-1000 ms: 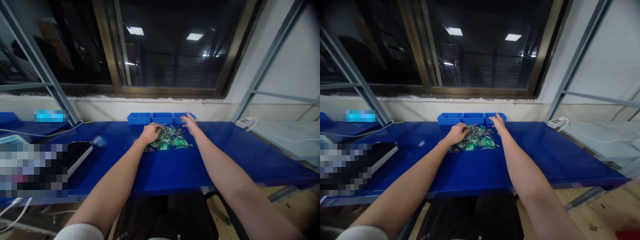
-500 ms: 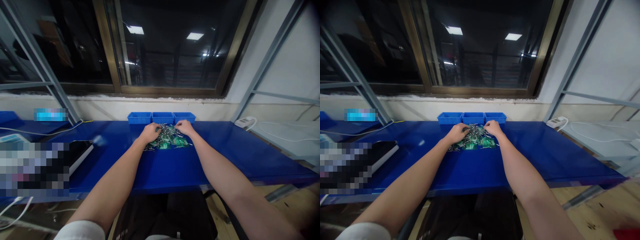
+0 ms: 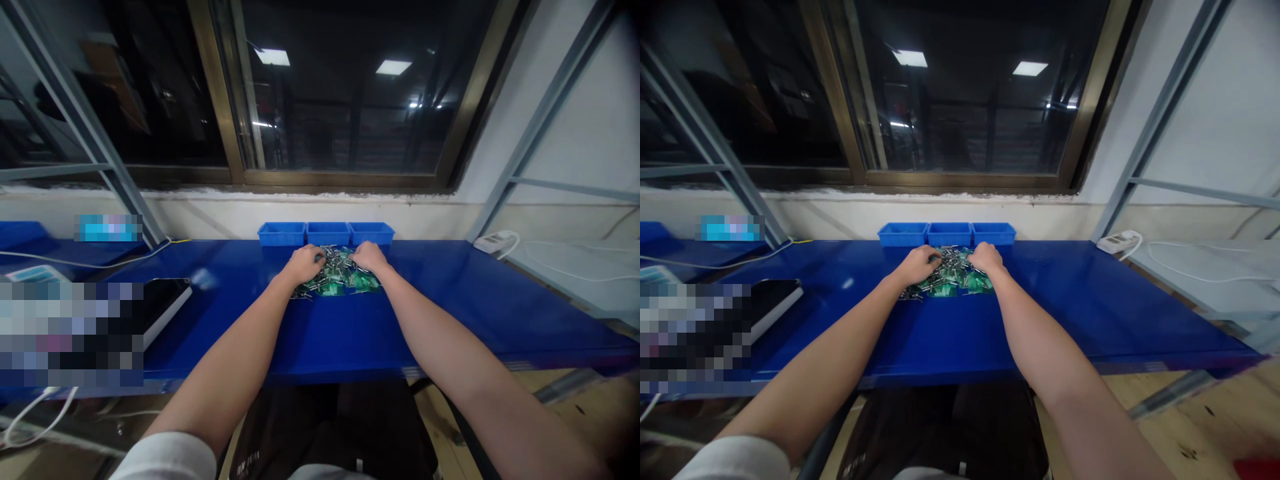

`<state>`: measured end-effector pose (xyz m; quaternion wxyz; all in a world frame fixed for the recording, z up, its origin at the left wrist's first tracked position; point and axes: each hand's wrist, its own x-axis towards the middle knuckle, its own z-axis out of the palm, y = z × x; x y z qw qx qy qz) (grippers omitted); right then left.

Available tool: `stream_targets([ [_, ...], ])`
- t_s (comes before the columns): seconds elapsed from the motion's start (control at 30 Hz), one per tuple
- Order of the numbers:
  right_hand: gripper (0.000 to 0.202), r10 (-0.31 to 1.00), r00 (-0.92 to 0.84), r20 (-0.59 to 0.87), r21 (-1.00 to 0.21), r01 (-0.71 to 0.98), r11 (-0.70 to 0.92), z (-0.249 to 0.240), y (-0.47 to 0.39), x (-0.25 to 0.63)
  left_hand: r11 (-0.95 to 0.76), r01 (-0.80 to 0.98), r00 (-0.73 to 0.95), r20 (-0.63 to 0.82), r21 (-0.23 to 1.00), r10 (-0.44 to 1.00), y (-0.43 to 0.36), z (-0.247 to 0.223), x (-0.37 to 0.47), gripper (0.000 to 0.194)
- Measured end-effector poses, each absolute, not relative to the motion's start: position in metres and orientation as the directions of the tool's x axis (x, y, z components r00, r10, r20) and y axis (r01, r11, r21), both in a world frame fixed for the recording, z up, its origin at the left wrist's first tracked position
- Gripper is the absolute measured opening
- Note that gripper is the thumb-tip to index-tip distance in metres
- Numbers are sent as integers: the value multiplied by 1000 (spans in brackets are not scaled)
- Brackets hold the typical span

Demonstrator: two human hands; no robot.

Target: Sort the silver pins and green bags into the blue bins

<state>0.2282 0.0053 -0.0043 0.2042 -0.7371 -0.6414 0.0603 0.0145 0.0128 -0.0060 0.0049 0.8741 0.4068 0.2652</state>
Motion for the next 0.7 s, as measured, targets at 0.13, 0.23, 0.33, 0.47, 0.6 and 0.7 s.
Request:
stream_targets([
  [0.13,33,963,210,170,-377,917,-133,-5,5,225,-664,712,524,455,231,720,12,-6,15,24],
  [0.23,35,956,239,169,-377,912,-162,-4,4,223,-665,708,523,456,237,720,12,-6,15,23],
  [0.33,33,953,256,163,-375,909,-180,-3,4,221,-662,711,520,458,237,721,12,-6,15,23],
  [0.47,33,953,264,152,-382,905,-190,-3,5,220,-660,713,517,460,235,722,11,-6,16,22],
  [0.6,34,957,252,145,-378,908,-182,-3,5,218,-656,716,514,457,238,727,11,-5,16,22],
  [0.7,30,961,229,156,-380,912,-156,-2,3,219,-658,715,515,458,237,724,10,-5,16,23],
])
